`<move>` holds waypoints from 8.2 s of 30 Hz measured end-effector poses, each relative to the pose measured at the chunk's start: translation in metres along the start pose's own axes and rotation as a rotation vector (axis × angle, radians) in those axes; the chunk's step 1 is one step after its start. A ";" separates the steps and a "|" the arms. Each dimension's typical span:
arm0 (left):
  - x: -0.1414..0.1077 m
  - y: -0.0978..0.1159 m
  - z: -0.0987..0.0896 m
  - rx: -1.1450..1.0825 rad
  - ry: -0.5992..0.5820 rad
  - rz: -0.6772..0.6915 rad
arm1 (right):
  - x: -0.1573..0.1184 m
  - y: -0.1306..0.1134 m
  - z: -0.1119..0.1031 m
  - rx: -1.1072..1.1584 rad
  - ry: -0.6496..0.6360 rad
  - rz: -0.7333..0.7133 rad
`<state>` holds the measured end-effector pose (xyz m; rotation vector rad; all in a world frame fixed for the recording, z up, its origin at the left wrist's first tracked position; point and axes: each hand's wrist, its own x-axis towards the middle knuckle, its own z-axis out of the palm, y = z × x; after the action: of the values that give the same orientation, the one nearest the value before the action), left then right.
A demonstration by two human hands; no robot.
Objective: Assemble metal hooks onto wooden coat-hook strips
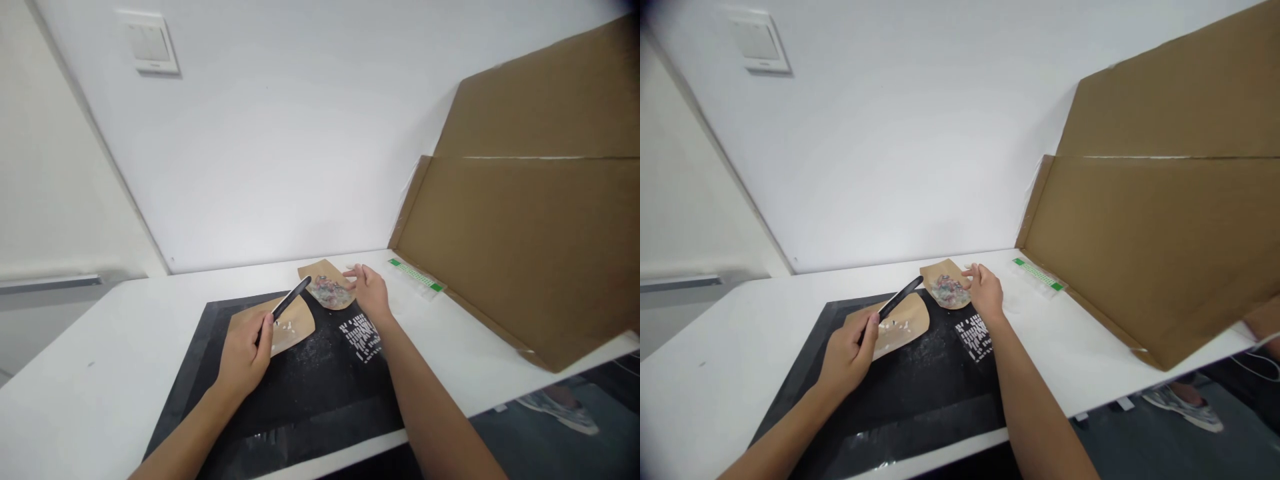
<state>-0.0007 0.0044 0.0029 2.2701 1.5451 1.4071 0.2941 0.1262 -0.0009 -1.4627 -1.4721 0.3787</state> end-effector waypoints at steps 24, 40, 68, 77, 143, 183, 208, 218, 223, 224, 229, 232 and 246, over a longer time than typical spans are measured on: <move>-0.001 -0.003 0.000 0.007 -0.028 0.011 | 0.000 0.003 -0.023 -0.438 -0.252 -0.124; -0.003 -0.002 -0.001 0.049 -0.026 0.031 | -0.014 -0.003 -0.012 -0.662 -0.322 -0.139; 0.000 -0.013 0.002 0.018 -0.014 -0.003 | 0.002 0.009 -0.009 -0.345 -0.210 -0.271; -0.004 -0.009 0.003 0.001 -0.018 0.028 | 0.007 0.014 -0.011 -0.269 -0.161 -0.169; -0.001 -0.005 0.003 0.020 -0.104 0.005 | -0.080 -0.086 0.036 0.280 -0.135 -0.443; -0.002 -0.005 0.005 0.022 -0.100 -0.010 | -0.088 -0.086 0.041 0.211 -0.125 -0.534; -0.001 -0.002 0.006 0.029 -0.125 -0.017 | -0.072 -0.077 0.037 0.258 0.015 -0.315; 0.000 -0.004 0.005 0.011 -0.135 -0.033 | -0.088 -0.087 0.042 0.230 -0.126 -0.439; 0.000 -0.002 0.005 0.009 -0.134 -0.024 | -0.085 -0.088 0.038 0.248 -0.064 -0.382; -0.001 -0.001 0.006 0.010 -0.133 -0.020 | -0.081 -0.086 0.036 0.252 -0.026 -0.346; -0.001 0.002 0.006 -0.011 -0.151 -0.009 | -0.062 -0.075 0.028 0.357 0.107 -0.191; -0.001 0.003 0.005 -0.017 -0.166 -0.012 | -0.065 -0.075 0.030 0.342 0.093 -0.210; -0.002 0.001 0.006 -0.011 -0.173 -0.018 | -0.072 -0.079 0.032 0.210 0.074 -0.291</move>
<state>0.0038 0.0046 -0.0018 2.2964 1.4975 1.1756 0.2080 0.0572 0.0169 -1.0680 -1.5105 0.2866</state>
